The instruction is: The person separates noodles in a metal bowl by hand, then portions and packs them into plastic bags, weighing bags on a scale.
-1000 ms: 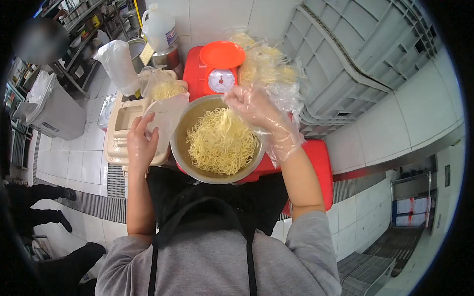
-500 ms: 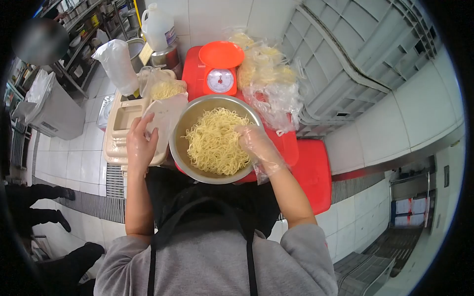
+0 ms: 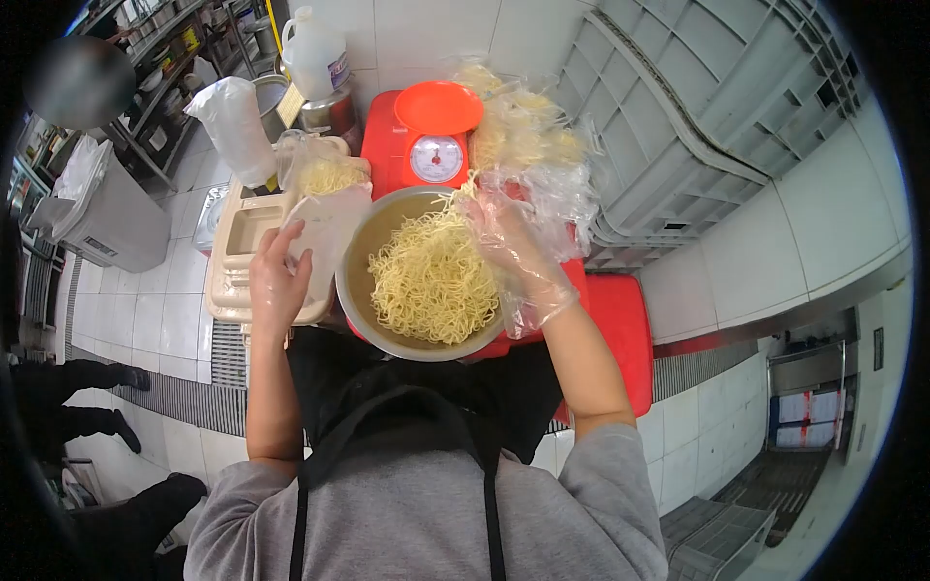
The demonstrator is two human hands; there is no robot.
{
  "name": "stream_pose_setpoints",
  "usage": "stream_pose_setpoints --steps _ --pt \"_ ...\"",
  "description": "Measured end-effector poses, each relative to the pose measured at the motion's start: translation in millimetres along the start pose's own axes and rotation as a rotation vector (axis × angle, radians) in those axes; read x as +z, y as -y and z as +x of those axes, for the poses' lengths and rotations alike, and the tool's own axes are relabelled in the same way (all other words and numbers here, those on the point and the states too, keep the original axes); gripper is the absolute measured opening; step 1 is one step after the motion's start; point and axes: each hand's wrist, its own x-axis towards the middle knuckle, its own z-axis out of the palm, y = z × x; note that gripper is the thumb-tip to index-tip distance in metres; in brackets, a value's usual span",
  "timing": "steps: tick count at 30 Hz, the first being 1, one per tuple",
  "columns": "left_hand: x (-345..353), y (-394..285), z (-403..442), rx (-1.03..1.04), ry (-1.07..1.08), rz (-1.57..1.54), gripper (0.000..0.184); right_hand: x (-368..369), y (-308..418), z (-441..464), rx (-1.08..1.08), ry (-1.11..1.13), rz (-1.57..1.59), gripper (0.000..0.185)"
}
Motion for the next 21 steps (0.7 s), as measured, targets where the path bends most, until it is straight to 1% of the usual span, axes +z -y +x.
stream_pose_setpoints --steps 1,2,4,7,10,13,16,19,21 --pt "0.3 1.0 0.6 0.004 -0.003 0.004 0.037 1.4 -6.8 1.3 -0.054 -0.026 0.016 0.019" --pt "1.0 0.7 1.2 0.010 -0.004 0.001 0.036 -3.8 -3.1 2.4 0.065 0.081 0.155 0.019" --pt "2.0 -0.7 2.1 0.021 -0.007 -0.005 0.036 -15.9 7.2 5.0 0.302 0.294 0.430 0.028" --pt "1.3 -8.1 3.1 -0.032 0.049 -0.012 0.036 -11.5 4.5 2.5 0.136 0.115 0.357 0.035" --pt "3.8 -6.3 3.7 0.007 0.026 -0.013 0.035 -13.1 -8.7 4.8 0.273 0.270 0.369 0.033" --pt "4.2 -4.8 2.9 0.008 0.022 0.000 0.036 -23.7 -6.6 7.8 0.208 0.327 0.404 0.027" --pt "4.8 -5.3 3.3 -0.010 0.031 -0.023 0.037 -17.7 1.3 11.9 0.098 0.313 0.206 0.043" --pt "2.8 -7.6 2.8 -0.012 0.025 -0.016 0.037 5.1 -5.6 9.2 0.105 0.228 0.262 0.056" --pt "2.4 -6.6 1.3 -0.042 0.032 -0.024 0.037 30.3 10.9 -4.7 0.071 0.275 -0.134 0.062"
